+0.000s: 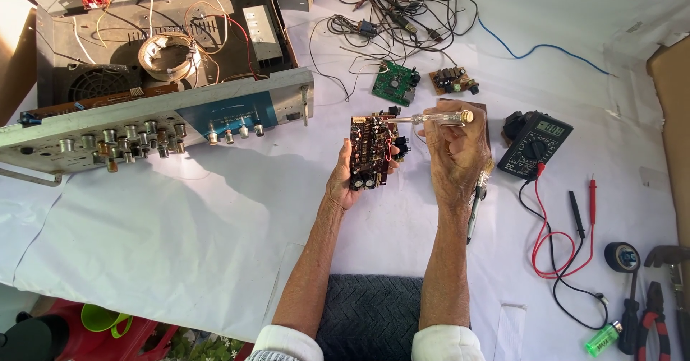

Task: A person is cleaning a circuit board with a brush and then using a soldering iron to repair or inspect components.

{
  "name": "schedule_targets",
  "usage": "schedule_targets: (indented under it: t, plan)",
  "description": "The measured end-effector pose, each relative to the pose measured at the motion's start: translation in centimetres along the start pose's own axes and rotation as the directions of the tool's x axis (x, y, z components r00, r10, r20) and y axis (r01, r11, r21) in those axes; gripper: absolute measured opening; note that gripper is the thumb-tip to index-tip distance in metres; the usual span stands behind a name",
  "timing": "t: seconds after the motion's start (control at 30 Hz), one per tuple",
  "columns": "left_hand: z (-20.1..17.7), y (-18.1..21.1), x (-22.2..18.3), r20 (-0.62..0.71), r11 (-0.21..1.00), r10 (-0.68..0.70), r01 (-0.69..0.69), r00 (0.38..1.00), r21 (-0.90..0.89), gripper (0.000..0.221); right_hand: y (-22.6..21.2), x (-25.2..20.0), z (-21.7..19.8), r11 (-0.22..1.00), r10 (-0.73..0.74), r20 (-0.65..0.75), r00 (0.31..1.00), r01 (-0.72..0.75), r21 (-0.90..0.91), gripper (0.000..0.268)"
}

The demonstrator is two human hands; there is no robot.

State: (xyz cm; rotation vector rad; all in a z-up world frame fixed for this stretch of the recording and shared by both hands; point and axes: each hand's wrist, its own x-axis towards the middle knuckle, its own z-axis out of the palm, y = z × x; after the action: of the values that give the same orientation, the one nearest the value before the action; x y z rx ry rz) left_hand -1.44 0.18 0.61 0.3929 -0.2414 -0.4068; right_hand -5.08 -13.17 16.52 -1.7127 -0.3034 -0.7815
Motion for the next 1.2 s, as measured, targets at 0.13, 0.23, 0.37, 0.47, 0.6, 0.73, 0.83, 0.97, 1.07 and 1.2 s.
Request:
schedule_targets:
  t: [0.13,0.23,0.37,0.47,0.6,0.73,0.83,0.97,1.07,1.2]
  plan:
    - [0.3,0.2,-0.2,0.008,1.000,0.011,-0.011,1.000,0.017,0.075,0.1,0.0,-0.1,1.000,-0.015,-0.002,1.000,0.015,-0.002,0.021]
    - [0.7,0.4,-0.1,0.019,0.999,0.026,-0.027,0.999,0.025,0.074,-0.3,0.1,-0.1,1.000,-0.020,-0.002,1.000,0.020,-0.010,0.021]
    - [1.1,0.4,-0.1,0.016,0.997,0.056,-0.057,0.998,0.047,0.069,-1.1,0.3,-0.1,0.998,-0.041,0.022,0.999,0.042,-0.047,0.021]
    - [0.8,-0.1,-0.3,-0.002,0.996,0.072,-0.071,0.997,0.053,0.067,-0.8,0.0,-0.5,0.999,-0.037,-0.008,0.999,0.037,-0.028,0.021]
    - [0.4,-0.1,0.0,0.031,0.993,0.065,-0.067,0.997,0.099,0.067,-1.8,0.2,-1.0,0.997,-0.053,-0.026,0.998,0.052,-0.055,0.020]
    - [0.0,-0.4,-0.7,0.083,0.990,0.055,-0.065,0.995,0.124,0.072,-2.4,-0.1,-1.6,0.998,-0.048,-0.017,0.999,0.047,-0.040,0.023]
    - [0.0,-0.4,-0.8,0.110,0.986,0.036,-0.054,0.993,0.157,0.074,-2.9,0.0,-1.8,0.998,-0.054,-0.018,0.998,0.053,-0.032,0.024]
    - [0.2,-0.4,-1.0,0.082,0.991,0.012,-0.023,0.997,0.135,0.067,-2.9,0.0,-2.0,0.998,-0.058,-0.018,0.998,0.057,-0.035,0.025]
    - [2.3,0.2,-1.8,0.049,0.991,0.007,-0.014,0.999,0.135,0.061,-3.2,0.1,-2.2,0.997,-0.062,-0.017,0.998,0.061,-0.037,0.025]
    - [0.0,-0.2,-0.9,0.164,0.985,-0.005,-0.024,0.986,0.172,0.073,-2.9,0.0,-2.4,0.996,-0.079,-0.017,0.997,0.078,-0.043,0.025]
